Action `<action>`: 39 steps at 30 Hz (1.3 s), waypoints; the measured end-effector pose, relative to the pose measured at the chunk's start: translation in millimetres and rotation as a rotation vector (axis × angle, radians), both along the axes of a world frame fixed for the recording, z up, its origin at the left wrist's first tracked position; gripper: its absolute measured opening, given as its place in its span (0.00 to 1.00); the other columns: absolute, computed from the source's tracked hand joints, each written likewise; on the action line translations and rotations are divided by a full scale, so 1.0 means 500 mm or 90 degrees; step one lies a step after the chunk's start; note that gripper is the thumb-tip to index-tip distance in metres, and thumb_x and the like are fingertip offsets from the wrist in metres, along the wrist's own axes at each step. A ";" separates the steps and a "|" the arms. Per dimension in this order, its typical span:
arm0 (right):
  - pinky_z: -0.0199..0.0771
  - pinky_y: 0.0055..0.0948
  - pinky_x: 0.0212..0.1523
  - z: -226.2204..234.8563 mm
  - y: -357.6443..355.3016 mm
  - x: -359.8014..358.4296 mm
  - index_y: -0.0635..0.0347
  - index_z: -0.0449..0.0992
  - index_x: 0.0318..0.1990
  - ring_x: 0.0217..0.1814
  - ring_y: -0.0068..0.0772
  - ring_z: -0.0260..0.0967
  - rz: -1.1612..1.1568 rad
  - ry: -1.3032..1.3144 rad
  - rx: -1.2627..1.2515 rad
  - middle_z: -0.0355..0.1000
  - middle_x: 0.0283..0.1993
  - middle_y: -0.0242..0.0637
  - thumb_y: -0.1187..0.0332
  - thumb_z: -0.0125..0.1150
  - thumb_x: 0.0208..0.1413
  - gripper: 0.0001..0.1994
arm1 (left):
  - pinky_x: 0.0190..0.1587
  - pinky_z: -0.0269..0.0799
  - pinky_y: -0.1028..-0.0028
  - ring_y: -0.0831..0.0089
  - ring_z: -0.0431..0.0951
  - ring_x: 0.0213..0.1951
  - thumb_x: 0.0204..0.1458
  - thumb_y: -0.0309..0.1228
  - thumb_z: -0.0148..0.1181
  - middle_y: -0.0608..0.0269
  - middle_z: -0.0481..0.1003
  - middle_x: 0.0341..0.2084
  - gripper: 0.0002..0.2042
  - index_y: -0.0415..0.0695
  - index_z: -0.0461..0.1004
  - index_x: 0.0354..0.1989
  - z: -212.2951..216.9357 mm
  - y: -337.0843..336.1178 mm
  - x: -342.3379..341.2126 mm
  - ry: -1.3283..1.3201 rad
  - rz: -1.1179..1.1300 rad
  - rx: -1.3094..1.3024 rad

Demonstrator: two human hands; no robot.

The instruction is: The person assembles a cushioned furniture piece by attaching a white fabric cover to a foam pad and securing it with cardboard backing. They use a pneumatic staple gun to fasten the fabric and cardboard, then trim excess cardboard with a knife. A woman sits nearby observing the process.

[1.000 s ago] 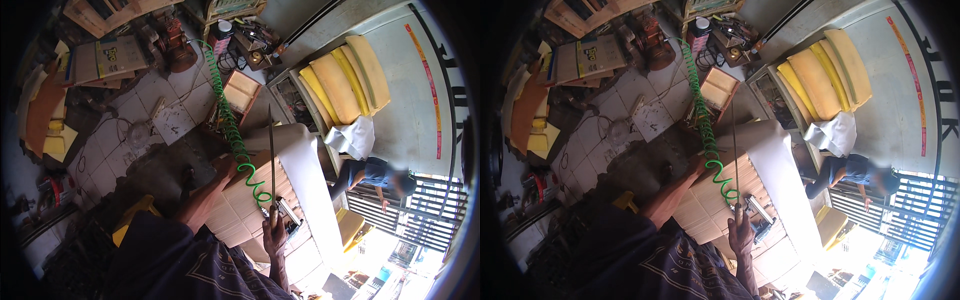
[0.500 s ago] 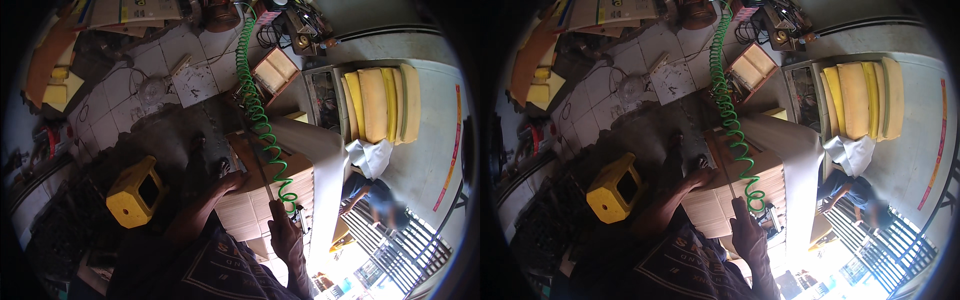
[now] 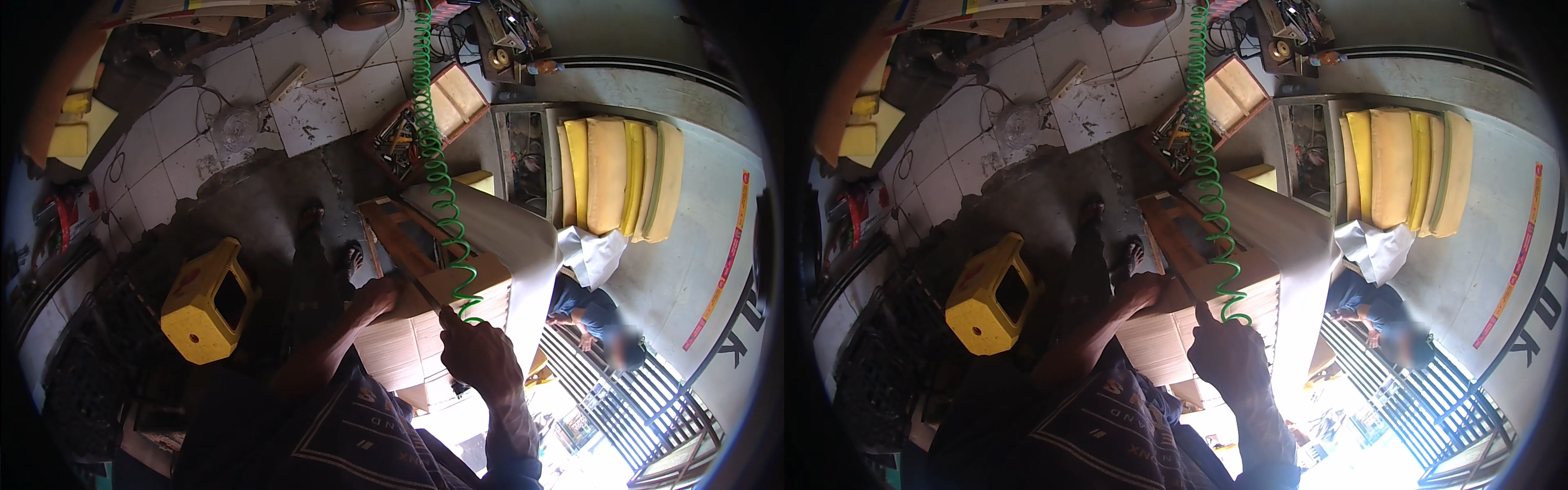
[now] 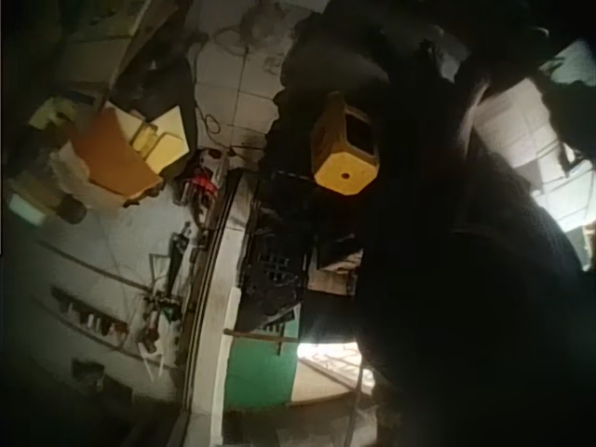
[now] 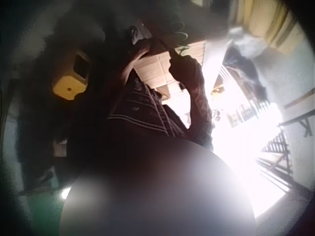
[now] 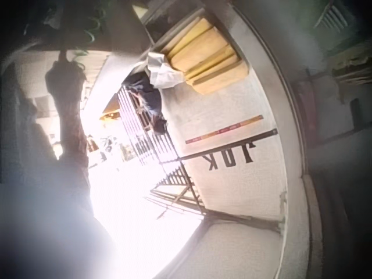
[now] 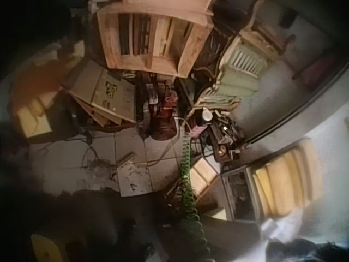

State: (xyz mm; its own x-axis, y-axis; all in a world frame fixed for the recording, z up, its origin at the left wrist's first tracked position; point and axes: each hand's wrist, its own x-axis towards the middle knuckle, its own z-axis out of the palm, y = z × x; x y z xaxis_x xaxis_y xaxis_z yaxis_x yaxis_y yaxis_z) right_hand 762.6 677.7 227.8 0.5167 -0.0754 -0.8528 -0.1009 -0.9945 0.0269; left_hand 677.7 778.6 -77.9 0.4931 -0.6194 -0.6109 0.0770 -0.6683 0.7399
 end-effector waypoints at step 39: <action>0.86 0.43 0.45 0.049 0.070 0.081 0.52 0.79 0.52 0.42 0.43 0.85 0.199 0.225 -0.115 0.82 0.37 0.47 0.65 0.55 0.59 0.16 | 0.39 0.83 0.54 0.47 0.86 0.39 0.54 0.34 0.62 0.45 0.83 0.34 0.10 0.40 0.83 0.33 -0.018 0.014 -0.032 -0.074 0.128 0.000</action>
State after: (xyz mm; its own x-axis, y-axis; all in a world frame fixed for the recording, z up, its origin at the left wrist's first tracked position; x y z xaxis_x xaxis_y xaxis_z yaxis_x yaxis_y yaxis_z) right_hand 803.0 712.6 252.2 0.2199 -0.1252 -0.9675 0.2478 -0.9520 0.1796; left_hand 661.6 785.7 -86.9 0.6733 -0.5016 -0.5432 0.1227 -0.6487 0.7511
